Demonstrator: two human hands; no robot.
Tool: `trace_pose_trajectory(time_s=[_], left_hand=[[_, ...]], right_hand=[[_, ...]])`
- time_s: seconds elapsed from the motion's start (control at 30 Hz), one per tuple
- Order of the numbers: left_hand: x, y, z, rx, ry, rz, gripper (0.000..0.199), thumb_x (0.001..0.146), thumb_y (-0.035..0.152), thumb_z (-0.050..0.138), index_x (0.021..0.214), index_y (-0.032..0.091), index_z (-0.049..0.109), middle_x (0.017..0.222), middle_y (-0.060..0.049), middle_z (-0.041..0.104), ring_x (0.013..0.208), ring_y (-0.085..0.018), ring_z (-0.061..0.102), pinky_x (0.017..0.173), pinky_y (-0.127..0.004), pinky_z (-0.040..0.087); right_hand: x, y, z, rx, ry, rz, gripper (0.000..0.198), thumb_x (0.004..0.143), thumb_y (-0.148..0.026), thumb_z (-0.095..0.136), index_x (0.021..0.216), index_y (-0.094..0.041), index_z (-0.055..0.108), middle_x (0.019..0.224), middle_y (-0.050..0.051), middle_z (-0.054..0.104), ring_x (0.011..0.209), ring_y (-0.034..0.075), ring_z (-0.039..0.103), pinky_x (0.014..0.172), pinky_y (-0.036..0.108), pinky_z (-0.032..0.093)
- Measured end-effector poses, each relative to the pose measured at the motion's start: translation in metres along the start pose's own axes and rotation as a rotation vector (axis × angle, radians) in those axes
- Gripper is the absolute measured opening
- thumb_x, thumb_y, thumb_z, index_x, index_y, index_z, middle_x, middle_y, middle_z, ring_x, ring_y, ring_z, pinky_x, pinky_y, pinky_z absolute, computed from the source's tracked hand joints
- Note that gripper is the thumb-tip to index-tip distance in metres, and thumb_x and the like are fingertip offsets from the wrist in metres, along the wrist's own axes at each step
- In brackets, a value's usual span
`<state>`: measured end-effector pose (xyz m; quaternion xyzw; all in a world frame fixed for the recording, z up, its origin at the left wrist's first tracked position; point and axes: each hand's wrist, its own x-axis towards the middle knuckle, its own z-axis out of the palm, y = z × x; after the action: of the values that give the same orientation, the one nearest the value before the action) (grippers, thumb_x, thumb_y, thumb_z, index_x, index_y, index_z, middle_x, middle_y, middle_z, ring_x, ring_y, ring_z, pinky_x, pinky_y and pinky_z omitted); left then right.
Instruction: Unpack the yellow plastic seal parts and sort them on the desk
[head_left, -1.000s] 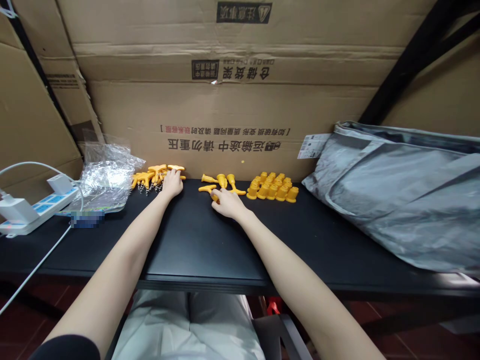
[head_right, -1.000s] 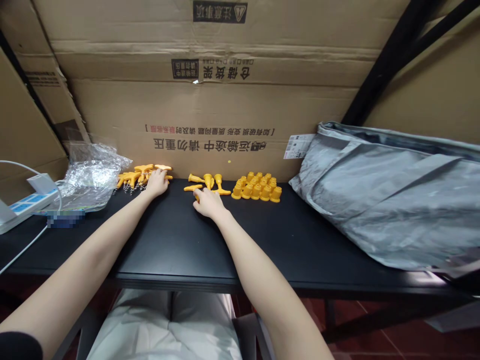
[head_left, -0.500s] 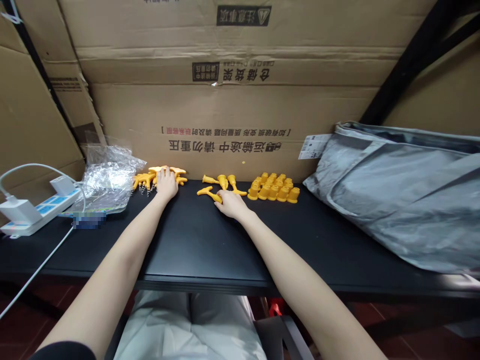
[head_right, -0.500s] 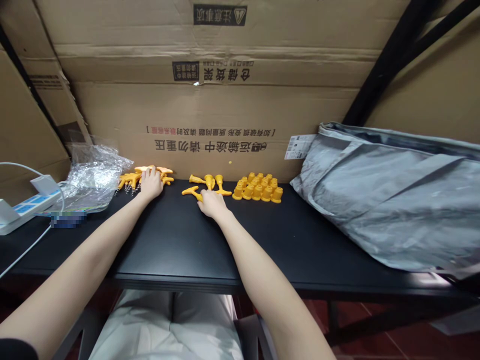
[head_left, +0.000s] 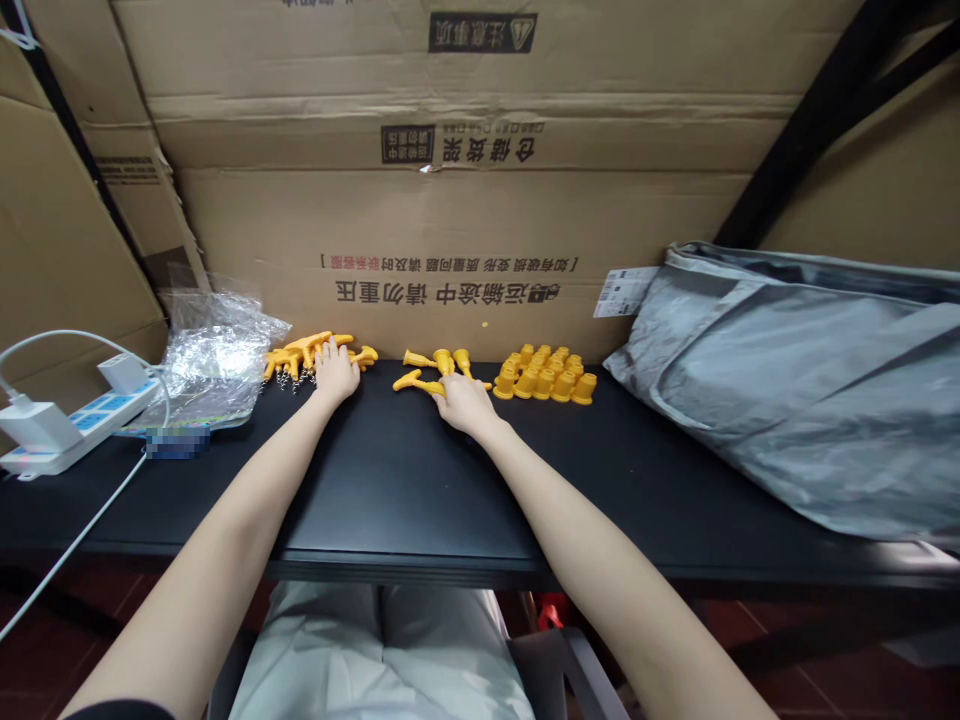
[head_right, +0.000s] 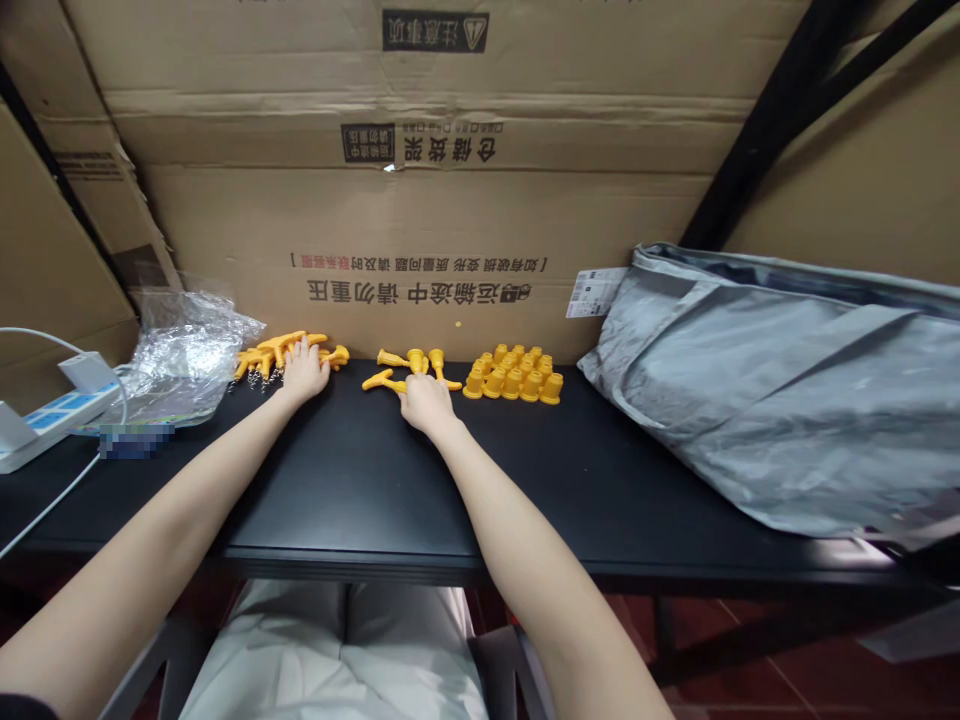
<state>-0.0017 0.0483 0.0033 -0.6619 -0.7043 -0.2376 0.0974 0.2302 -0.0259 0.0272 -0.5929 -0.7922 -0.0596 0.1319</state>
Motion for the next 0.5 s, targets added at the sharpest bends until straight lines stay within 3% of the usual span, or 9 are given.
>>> trace_pose_trajectory(time_s=[0.13, 0.27, 0.33, 0.5], left_hand=[[-0.010, 0.017, -0.023, -0.105, -0.010, 0.159, 0.048, 0.087, 0.021, 0.043, 0.133, 0.008, 0.048, 0.151, -0.020, 0.034, 0.141, -0.030, 0.030, 0.114, -0.048, 0.028], [-0.029, 0.037, -0.053, -0.238, -0.097, 0.420, 0.058, 0.086, 0.023, 0.049, 0.143, 0.022, 0.038, 0.133, -0.008, 0.058, 0.116, -0.022, 0.058, 0.098, -0.035, 0.047], [-0.040, 0.043, -0.064, -0.179, -0.121, 0.417, 0.054, 0.086, 0.027, 0.051, 0.140, 0.026, 0.043, 0.119, -0.007, 0.067, 0.105, -0.024, 0.064, 0.090, -0.037, 0.050], [-0.057, 0.044, -0.075, -0.080, -0.002, 0.306, 0.040, 0.090, 0.030, 0.048, 0.130, 0.025, 0.055, 0.112, -0.009, 0.068, 0.099, -0.024, 0.066, 0.083, -0.033, 0.051]], right_hand=[[0.000, 0.002, -0.002, 0.025, 0.129, -0.015, 0.028, 0.091, -0.024, 0.046, 0.113, -0.014, 0.062, 0.112, 0.018, 0.063, 0.108, 0.031, 0.056, 0.085, 0.042, 0.040], [0.000, 0.004, -0.007, 0.051, 0.276, -0.100, 0.035, 0.093, -0.020, 0.042, 0.123, -0.011, 0.056, 0.118, 0.018, 0.062, 0.109, 0.028, 0.054, 0.089, 0.039, 0.035], [0.000, 0.005, -0.009, 0.076, 0.339, -0.186, 0.035, 0.094, -0.018, 0.040, 0.124, -0.012, 0.055, 0.120, 0.017, 0.062, 0.111, 0.027, 0.053, 0.091, 0.038, 0.033], [0.000, 0.000, -0.009, 0.101, 0.408, -0.336, 0.035, 0.096, -0.020, 0.037, 0.126, -0.016, 0.055, 0.121, 0.015, 0.062, 0.113, 0.024, 0.052, 0.097, 0.039, 0.029]])
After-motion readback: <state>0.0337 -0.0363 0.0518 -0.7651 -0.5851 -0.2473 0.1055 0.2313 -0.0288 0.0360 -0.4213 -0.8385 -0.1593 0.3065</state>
